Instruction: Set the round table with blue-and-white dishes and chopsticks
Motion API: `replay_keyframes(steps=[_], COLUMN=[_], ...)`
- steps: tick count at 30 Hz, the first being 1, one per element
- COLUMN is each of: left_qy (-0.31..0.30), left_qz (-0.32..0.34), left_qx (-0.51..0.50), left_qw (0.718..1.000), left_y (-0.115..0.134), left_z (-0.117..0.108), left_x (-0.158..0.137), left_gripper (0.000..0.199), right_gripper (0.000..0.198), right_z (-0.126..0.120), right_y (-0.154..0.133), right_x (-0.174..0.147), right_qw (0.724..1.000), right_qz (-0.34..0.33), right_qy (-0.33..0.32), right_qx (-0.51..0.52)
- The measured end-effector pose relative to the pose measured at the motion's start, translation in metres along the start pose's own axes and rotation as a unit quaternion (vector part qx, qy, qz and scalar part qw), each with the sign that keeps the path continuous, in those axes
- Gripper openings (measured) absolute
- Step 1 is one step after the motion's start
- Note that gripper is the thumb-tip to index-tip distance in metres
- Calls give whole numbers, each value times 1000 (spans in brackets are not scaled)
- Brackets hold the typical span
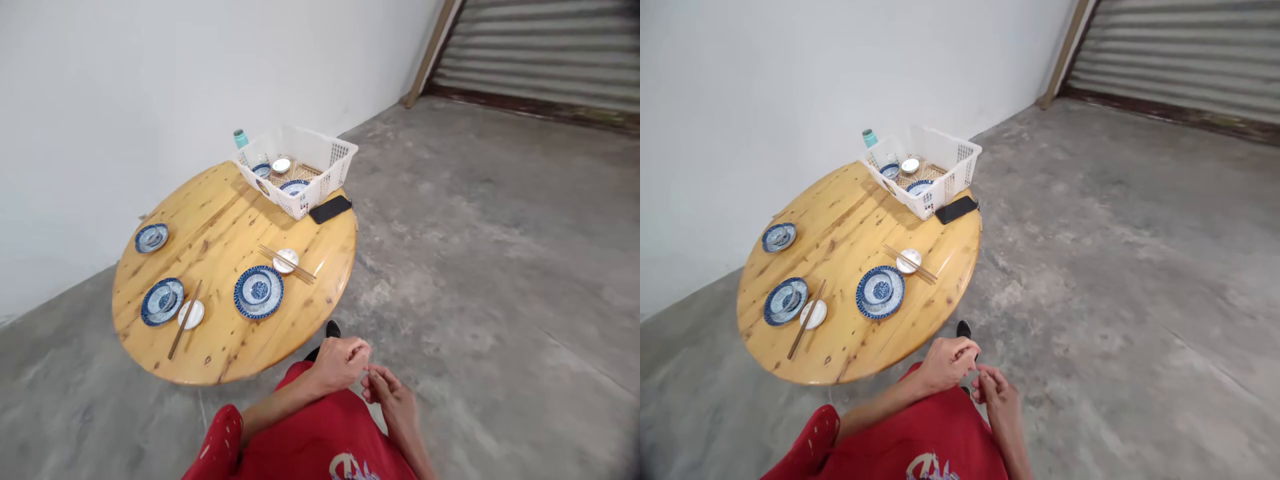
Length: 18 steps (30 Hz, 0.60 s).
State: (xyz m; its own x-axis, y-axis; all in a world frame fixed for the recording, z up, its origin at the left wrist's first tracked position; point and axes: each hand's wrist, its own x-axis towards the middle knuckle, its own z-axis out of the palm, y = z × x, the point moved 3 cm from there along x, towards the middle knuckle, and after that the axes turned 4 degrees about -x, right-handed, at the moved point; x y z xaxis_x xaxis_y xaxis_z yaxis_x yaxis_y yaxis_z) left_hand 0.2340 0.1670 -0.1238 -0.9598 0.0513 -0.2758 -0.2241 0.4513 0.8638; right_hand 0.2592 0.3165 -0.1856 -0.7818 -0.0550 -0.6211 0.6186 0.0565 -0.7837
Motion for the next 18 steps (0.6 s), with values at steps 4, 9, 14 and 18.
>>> replay_keyframes(steps=[4,9,14,18], left_qy=[23,64,114,192], left_qz=[17,34,6,3], left_qx=[-34,-68,-84,-107], left_qw=[999,995,990,975], left_y=[19,49,58,53], left_z=[-5,-31,-69,-99], left_x=[62,121,147,150], left_gripper=[27,27,27,28], right_gripper=[51,56,59,59], right_z=[-27,-54,-45,-25], right_y=[-45,-111,-158,-193], right_x=[54,110,149,176], right_qw=[999,995,993,992], right_qz=[4,3,-33,-70], right_qy=[25,59,63,21], right_qx=[-46,-85,-94,-106])
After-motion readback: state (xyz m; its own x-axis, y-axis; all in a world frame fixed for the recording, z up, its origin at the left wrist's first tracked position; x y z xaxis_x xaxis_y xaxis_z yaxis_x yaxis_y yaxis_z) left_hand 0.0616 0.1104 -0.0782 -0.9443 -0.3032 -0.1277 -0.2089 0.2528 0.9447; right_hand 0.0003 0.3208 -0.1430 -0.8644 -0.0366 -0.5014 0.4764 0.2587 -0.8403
